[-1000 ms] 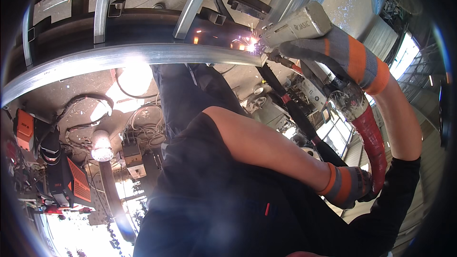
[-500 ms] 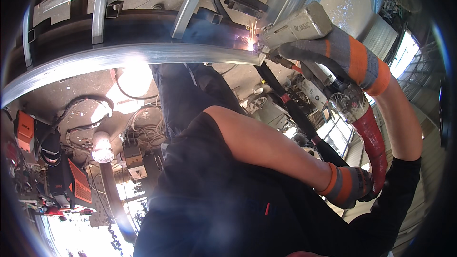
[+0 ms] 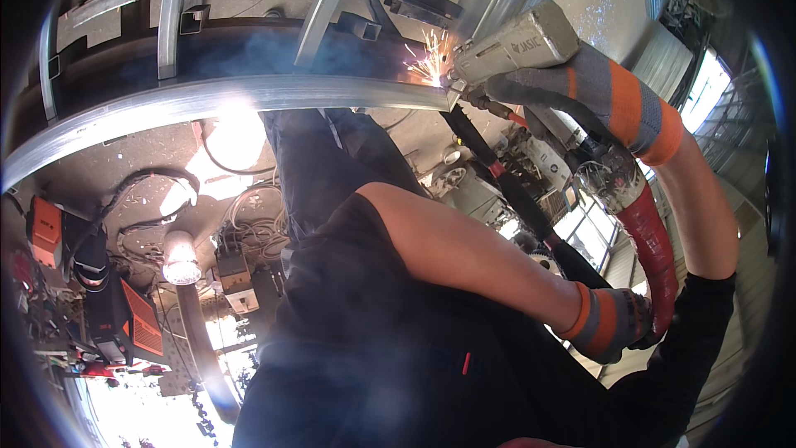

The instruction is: The person places short metal bars onto a curved metal frame and then uses a handheld welding tool to weld the bars to the frame. The person repeats this process for several bars along the frame.

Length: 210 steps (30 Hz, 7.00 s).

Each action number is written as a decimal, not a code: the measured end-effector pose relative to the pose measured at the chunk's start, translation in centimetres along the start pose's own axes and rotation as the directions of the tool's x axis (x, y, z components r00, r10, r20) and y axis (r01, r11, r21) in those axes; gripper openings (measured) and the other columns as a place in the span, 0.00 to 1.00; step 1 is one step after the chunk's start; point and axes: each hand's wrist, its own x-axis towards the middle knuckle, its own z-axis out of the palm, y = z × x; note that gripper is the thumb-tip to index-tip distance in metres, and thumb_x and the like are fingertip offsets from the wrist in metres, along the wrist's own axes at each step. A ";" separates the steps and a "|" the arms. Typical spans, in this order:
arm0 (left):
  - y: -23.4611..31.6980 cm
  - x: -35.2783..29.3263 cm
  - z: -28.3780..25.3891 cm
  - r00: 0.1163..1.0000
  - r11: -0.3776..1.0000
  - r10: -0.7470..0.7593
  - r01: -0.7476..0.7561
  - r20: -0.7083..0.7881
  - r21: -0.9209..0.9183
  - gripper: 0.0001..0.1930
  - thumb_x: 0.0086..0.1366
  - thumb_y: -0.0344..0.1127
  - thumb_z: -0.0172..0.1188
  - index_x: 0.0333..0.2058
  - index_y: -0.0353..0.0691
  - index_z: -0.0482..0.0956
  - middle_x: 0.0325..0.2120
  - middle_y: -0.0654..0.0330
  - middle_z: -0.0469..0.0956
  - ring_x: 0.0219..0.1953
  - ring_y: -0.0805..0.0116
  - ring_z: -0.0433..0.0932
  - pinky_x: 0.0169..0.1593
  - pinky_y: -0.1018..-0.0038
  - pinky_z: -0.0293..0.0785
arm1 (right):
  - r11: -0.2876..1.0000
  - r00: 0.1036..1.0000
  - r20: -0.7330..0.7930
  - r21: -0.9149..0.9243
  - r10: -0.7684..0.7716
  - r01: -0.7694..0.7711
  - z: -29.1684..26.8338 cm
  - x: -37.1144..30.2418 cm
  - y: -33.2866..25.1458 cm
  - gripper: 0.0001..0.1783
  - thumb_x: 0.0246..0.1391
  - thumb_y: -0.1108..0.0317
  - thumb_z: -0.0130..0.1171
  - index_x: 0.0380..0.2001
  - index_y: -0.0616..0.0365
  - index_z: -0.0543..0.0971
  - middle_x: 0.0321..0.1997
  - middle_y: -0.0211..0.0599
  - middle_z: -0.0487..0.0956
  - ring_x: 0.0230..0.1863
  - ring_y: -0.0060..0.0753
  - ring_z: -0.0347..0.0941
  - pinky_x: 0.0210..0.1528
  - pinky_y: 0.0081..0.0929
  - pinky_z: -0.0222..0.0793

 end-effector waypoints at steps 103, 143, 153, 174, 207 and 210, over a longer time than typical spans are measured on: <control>-24.7 -18.6 10.2 0.640 0.707 -0.693 0.514 0.332 0.485 0.18 0.65 0.48 0.54 0.40 0.40 0.84 0.42 0.53 0.83 0.47 0.54 0.83 0.52 0.60 0.76 | 0.789 0.779 -0.475 0.244 -0.409 0.563 12.5 -7.8 23.0 0.22 0.53 0.71 0.74 0.51 0.64 0.82 0.42 0.40 0.86 0.38 0.30 0.82 0.41 0.29 0.77; -22.0 -17.6 8.7 0.526 0.576 -0.813 0.664 0.250 0.477 0.21 0.72 0.53 0.51 0.41 0.44 0.86 0.41 0.53 0.85 0.49 0.50 0.81 0.53 0.57 0.77 | 0.842 0.861 -0.428 0.326 -0.275 0.430 13.2 -8.7 24.5 0.18 0.58 0.73 0.69 0.52 0.61 0.83 0.43 0.36 0.87 0.41 0.23 0.84 0.41 0.26 0.80; -24.0 -18.4 9.4 0.557 0.617 -0.770 0.529 0.310 0.582 0.10 0.62 0.43 0.60 0.38 0.48 0.85 0.41 0.56 0.85 0.49 0.54 0.83 0.50 0.59 0.79 | 0.671 0.916 -0.323 0.627 -0.237 0.394 12.5 -8.2 23.9 0.27 0.61 0.75 0.66 0.62 0.63 0.74 0.50 0.38 0.84 0.47 0.25 0.81 0.49 0.24 0.79; -29.9 -22.4 10.8 0.779 0.741 -0.397 -0.041 0.486 0.670 0.24 0.62 0.47 0.59 0.55 0.46 0.77 0.49 0.55 0.81 0.53 0.54 0.81 0.58 0.58 0.76 | 0.700 0.539 -0.453 -0.371 -0.710 0.610 12.4 -7.1 22.6 0.30 0.66 0.62 0.59 0.70 0.46 0.69 0.70 0.40 0.72 0.73 0.47 0.65 0.68 0.42 0.67; -29.9 -22.7 11.5 0.617 0.581 -0.775 0.609 0.137 0.540 0.17 0.68 0.51 0.56 0.40 0.43 0.80 0.42 0.52 0.81 0.50 0.49 0.79 0.56 0.59 0.73 | 0.784 0.672 -0.459 -0.096 -0.581 0.613 15.1 -7.7 25.5 0.21 0.54 0.73 0.69 0.52 0.63 0.80 0.44 0.38 0.84 0.41 0.31 0.82 0.43 0.28 0.77; -32.2 -23.9 11.9 0.660 0.617 -0.741 0.595 0.124 0.516 0.16 0.68 0.50 0.56 0.43 0.44 0.79 0.47 0.53 0.77 0.55 0.54 0.76 0.60 0.62 0.70 | 0.749 0.615 -0.479 -0.154 -0.627 0.644 15.4 -7.5 25.9 0.21 0.54 0.72 0.70 0.51 0.62 0.81 0.45 0.39 0.85 0.42 0.35 0.84 0.44 0.30 0.78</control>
